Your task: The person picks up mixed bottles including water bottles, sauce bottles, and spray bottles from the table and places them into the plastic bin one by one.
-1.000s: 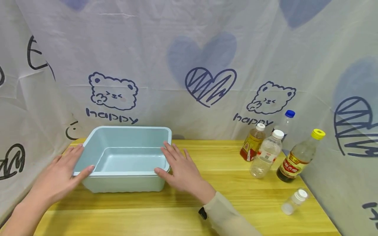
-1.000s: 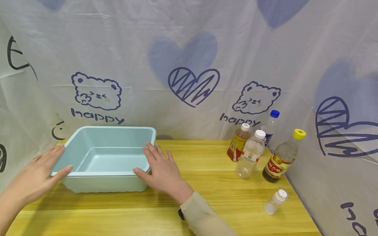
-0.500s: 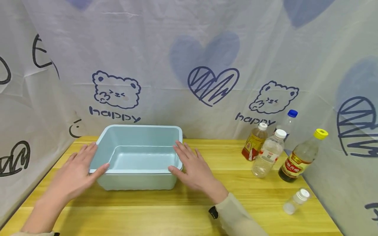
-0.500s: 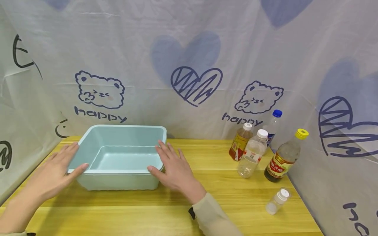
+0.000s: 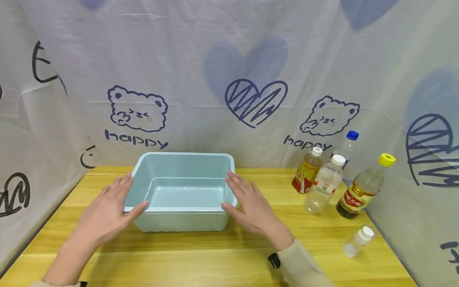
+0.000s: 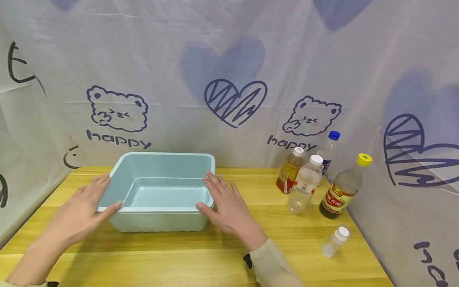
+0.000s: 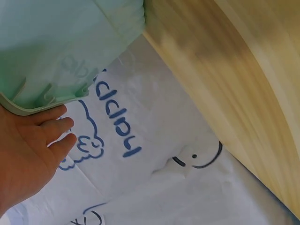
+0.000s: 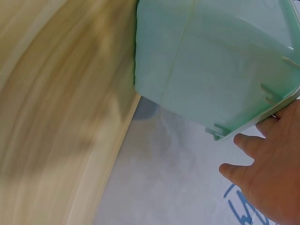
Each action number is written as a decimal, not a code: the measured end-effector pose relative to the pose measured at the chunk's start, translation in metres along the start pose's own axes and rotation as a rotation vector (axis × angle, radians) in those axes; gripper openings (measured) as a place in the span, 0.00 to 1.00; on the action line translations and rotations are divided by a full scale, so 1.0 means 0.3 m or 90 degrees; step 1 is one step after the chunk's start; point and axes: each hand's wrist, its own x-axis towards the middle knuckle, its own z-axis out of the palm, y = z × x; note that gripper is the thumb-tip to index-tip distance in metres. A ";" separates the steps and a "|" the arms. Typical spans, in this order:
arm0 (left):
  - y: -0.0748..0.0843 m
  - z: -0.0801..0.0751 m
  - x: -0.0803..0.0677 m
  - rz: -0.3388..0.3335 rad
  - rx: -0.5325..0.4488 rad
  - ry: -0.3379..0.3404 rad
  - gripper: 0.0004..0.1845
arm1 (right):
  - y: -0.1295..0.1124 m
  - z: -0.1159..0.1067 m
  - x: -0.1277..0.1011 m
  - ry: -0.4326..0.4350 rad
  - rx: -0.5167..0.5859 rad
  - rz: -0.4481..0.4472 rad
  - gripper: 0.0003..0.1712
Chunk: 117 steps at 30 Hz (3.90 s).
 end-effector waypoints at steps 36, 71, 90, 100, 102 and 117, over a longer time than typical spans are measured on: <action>0.277 0.074 -0.004 0.096 0.030 0.004 0.53 | 0.194 -0.152 -0.261 0.039 0.008 0.027 0.40; 0.402 0.086 0.073 0.117 -0.012 -0.048 0.57 | 0.253 -0.219 -0.394 0.137 0.068 0.031 0.43; 0.400 0.098 0.051 0.106 -0.026 -0.043 0.58 | 0.314 -0.330 -0.588 0.384 0.015 0.083 0.51; 0.401 0.099 0.050 0.103 -0.029 -0.033 0.57 | 0.376 -0.351 -0.697 0.375 0.014 0.221 0.51; 0.399 0.101 0.051 0.101 -0.028 -0.036 0.57 | 0.387 -0.351 -0.713 0.366 0.012 0.240 0.51; 0.394 0.101 0.045 0.098 -0.029 -0.037 0.57 | 0.438 -0.341 -0.745 0.288 0.027 0.458 0.50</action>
